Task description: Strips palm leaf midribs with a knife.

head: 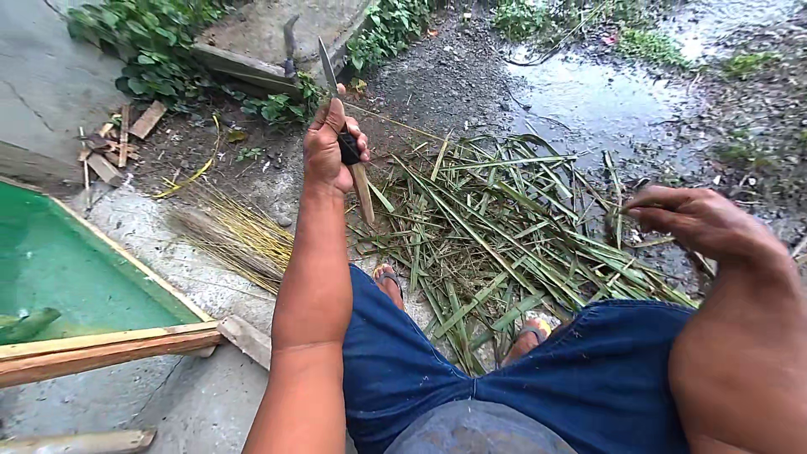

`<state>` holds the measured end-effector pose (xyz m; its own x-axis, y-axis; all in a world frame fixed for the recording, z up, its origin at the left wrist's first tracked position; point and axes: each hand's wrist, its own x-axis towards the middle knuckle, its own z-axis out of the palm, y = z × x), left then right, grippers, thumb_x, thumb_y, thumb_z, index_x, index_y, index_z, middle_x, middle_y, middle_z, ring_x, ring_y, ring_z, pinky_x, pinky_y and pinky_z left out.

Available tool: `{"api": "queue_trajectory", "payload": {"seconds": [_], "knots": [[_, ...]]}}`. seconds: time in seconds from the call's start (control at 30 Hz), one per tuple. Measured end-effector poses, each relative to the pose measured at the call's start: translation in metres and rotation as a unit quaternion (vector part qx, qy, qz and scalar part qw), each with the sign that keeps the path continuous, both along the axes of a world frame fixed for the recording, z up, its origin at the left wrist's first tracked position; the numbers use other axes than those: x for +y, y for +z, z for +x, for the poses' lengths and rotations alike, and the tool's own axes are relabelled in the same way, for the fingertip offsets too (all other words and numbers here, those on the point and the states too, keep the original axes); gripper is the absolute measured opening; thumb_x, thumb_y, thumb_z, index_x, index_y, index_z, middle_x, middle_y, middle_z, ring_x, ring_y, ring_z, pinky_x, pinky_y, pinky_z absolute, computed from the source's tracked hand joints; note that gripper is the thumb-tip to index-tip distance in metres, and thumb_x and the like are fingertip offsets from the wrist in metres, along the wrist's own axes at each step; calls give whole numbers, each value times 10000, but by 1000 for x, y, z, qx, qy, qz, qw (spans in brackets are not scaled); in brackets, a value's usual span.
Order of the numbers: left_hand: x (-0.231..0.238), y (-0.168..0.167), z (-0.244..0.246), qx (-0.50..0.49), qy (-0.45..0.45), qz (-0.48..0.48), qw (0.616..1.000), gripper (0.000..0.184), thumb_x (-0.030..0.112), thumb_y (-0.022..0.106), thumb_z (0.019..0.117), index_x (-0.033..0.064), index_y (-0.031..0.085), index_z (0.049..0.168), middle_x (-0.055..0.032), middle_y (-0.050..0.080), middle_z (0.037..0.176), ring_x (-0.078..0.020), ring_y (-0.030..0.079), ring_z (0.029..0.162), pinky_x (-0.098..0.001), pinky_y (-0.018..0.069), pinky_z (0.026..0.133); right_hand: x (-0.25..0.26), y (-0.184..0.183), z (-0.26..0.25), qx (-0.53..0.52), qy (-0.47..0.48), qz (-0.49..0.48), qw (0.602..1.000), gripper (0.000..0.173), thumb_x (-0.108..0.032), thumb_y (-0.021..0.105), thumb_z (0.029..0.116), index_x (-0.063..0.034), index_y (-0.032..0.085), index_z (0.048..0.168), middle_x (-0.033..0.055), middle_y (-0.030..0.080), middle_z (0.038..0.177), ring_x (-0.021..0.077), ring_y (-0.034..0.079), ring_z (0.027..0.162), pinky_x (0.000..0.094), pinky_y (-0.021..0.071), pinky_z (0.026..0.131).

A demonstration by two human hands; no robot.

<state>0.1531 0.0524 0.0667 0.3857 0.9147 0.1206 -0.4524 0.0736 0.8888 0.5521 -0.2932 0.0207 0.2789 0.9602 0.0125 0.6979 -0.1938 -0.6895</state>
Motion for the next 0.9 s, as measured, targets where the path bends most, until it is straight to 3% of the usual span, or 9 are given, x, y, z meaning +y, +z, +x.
{"api": "queue_trajectory", "payload": {"seconds": [0.17,0.37,0.5,0.57,0.6,0.67,0.73,0.83,0.9], "knots": [[16,1,-20,-32,34,-1,999,316,323,360,1131,199,558,1343,29,545,663,-108,562,495,-260,526,441,-64,-23,59,31,-93,-4,995,228,-256,591,965,-88,721,1047,-10,660,799,59,579,636,296,521,629],[38,-3,-44,-57,110,-27,992,335,393,341,1126,237,552,1335,50,544,681,-89,563,513,-250,522,453,-130,-43,82,85,-316,-12,945,262,-208,554,1029,-20,648,1186,-25,620,875,-15,552,668,202,504,676],[18,-12,-12,195,46,71,977,297,283,393,1121,156,484,1374,55,575,731,-72,581,553,-250,544,503,-73,-4,27,81,-320,76,941,257,-158,601,1004,16,649,1187,68,650,947,86,589,714,344,562,730],[-8,-17,16,432,-111,204,871,319,160,521,1066,9,545,1345,-54,630,815,-133,608,620,-330,569,597,-28,16,4,75,-274,81,955,248,-144,609,1007,28,663,1177,108,678,961,122,629,723,371,584,734],[-18,-23,31,536,-207,275,771,324,144,618,1019,-23,613,1297,-162,684,917,-264,658,748,-483,572,727,-8,26,-6,69,-245,74,964,243,-144,609,1012,31,671,1168,133,689,969,152,646,734,397,587,744],[-45,-46,60,678,-310,369,555,349,249,793,904,106,733,1217,-224,726,1050,-445,686,989,-725,498,871,28,39,-28,62,-190,74,977,214,-148,616,1005,18,690,1118,120,693,932,147,628,691,386,571,698],[-76,-71,79,734,-348,406,419,418,296,878,796,169,754,1175,-204,732,1026,-465,674,1007,-746,478,859,51,37,-42,90,-157,90,979,180,-140,625,995,1,696,1082,90,685,918,121,617,660,351,572,661],[-95,-79,95,746,-395,419,333,587,374,897,763,177,699,1279,-186,720,1097,-438,662,1060,-706,483,871,69,17,-53,187,-137,130,964,170,-78,588,984,-1,678,1106,44,651,856,75,563,612,275,517,589],[-87,-71,94,732,-383,406,391,667,458,890,769,173,674,1332,-216,719,1094,-467,659,1055,-738,469,878,72,1,-55,258,-127,139,948,210,-46,562,967,-1,658,1148,33,652,876,72,569,632,266,521,602]]}}
